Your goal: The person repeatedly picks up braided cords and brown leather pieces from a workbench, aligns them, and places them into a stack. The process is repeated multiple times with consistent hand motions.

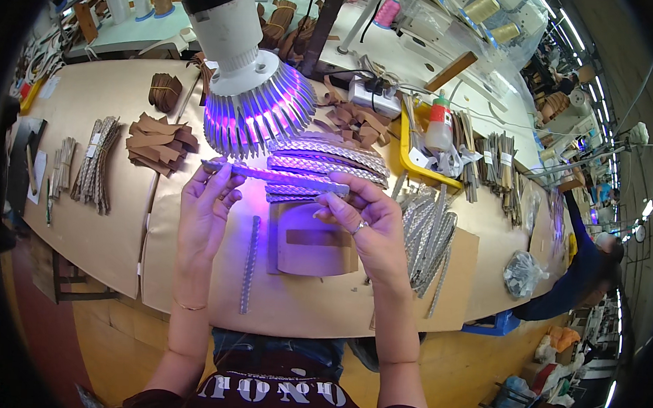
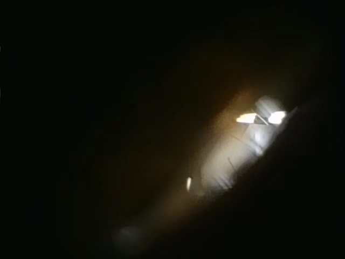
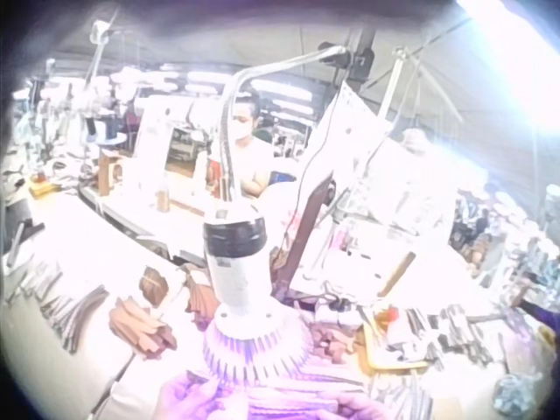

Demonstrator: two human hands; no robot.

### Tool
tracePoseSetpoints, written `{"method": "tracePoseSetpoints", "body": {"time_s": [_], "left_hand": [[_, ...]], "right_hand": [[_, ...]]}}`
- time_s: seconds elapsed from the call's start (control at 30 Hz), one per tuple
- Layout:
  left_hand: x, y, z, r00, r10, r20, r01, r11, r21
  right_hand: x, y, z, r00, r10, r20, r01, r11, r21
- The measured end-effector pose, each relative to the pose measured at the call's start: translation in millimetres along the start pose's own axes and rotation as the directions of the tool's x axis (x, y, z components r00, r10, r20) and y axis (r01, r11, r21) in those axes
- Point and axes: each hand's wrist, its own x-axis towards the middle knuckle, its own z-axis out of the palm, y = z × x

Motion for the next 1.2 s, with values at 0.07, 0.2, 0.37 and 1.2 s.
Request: {"method": "tracePoseSetpoints", "body": {"time_s": [0.07, 0.2, 0.37, 1.2], "left_hand": [[-0.8, -0.9, 0.9, 1.0, -0.023, -0.005, 0.023, 1.0, 0.0], [-2.3, -5.8, 10.4, 0.999, -0.017, 0.048, 0.017, 1.0, -0.008], [0.1, -11.6, 27.8, 0.987, -0.075, 0.141, 0.081, 0.996, -0.037], [-70.5, -44.6, 43.6, 0.981, 0.058, 0.187, -0.023, 0.982, -0.185]], "right_hand": [[-2.0, 0.3, -3.5, 1.0, 0.004, -0.011, -0.004, 1.0, 0.031], [-7.7, 1.8, -20.6, 0.995, 0.001, -0.104, 0.012, 0.992, 0.126], [-18.4, 2.7, -51.1, 0.995, -0.009, -0.104, 0.041, 0.949, 0.312], [-31.9, -35.1, 31.7, 0.982, -0.171, 0.078, 0.15, 0.462, -0.874]]}}
